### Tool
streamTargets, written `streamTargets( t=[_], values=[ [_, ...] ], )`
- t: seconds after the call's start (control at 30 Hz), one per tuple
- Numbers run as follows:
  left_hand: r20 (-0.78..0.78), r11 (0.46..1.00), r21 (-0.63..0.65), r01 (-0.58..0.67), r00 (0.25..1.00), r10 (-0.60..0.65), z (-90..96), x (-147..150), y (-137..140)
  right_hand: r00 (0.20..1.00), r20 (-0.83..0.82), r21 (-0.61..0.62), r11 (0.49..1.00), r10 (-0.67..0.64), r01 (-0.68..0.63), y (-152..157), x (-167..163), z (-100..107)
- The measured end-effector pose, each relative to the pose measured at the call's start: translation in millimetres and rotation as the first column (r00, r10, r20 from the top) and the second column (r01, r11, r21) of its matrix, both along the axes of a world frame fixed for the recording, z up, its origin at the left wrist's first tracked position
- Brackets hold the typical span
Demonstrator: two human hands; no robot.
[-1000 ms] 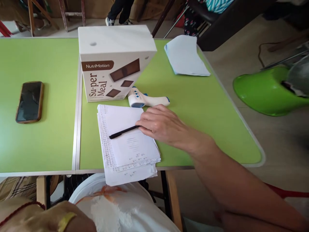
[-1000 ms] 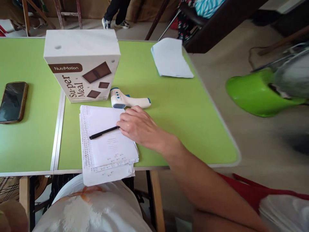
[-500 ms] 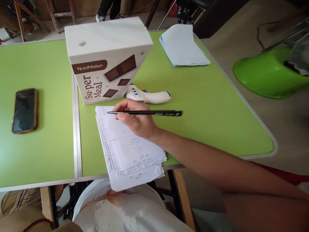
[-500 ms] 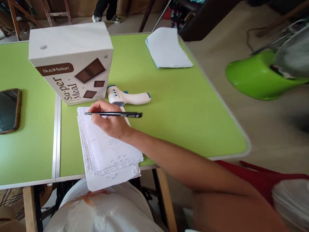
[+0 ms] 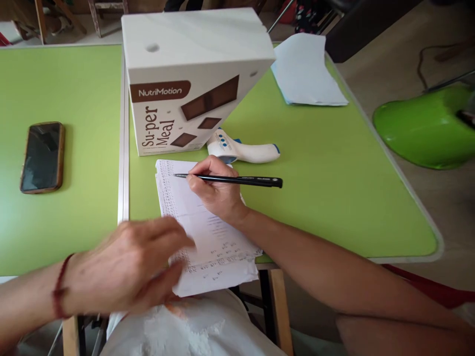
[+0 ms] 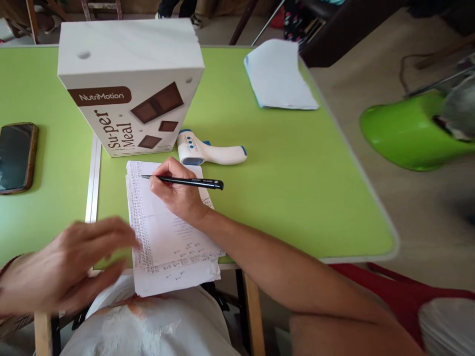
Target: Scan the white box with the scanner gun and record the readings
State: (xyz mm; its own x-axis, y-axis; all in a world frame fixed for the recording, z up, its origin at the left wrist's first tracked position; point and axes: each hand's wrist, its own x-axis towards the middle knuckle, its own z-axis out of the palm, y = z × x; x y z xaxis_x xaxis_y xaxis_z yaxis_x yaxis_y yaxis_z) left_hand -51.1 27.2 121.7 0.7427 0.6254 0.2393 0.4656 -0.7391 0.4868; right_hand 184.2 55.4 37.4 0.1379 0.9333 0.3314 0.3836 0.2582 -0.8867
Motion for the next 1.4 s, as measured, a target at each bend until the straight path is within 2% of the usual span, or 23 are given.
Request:
streamTargets(
  t=[0.13, 0.2, 0.3, 0.4, 0.73, 0.9, 1.1, 1.4],
  values=[
    [-0.076, 0.996, 0.09, -0.004, 0.997, 0.011, -25.6, 17, 16, 0.996, 0.088, 0.023, 1.0, -0.02, 0.018, -1, 2, 0],
    [-0.158, 0.983, 0.181, 0.022, 0.987, 0.007, -41.6, 27, 27, 0.994, 0.108, 0.033, 0.999, 0.0, -0.004, -1, 2, -1],
    [-0.276, 0.924, 0.365, 0.117, 0.961, -0.013, -58.7, 35, 38, 0.994, 0.11, 0.026, 0.999, 0.021, -0.024, 0, 2, -2],
    [-0.3, 0.881, 0.449, 0.149, 0.954, -0.009, -63.9, 35, 39, 0.993, 0.108, 0.013, 0.999, 0.041, -0.043, 0, 3, -3],
    [-0.262, 0.875, 0.468, 0.126, 0.965, 0.001, -61.7, 35, 37, 0.989, 0.103, 0.065, 0.992, 0.104, -0.111, 1, 3, -3],
    [-0.299, 0.888, 0.444, 0.123, 0.954, 0.017, -61.2, 35, 36, 0.989, 0.13, 0.045, 0.995, 0.078, -0.084, 0, 2, -3],
    [-0.286, 0.894, 0.433, 0.117, 0.958, 0.012, -61.7, 34, 36, 0.99, 0.114, 0.121, 0.988, 0.086, -0.1, 2, 3, -6],
    [-0.272, 0.899, 0.424, 0.113, 0.962, 0.007, -60.7, 34, 36, 0.991, 0.13, 0.113, 0.993, 0.028, -0.043, 1, 3, -6]
  ],
)
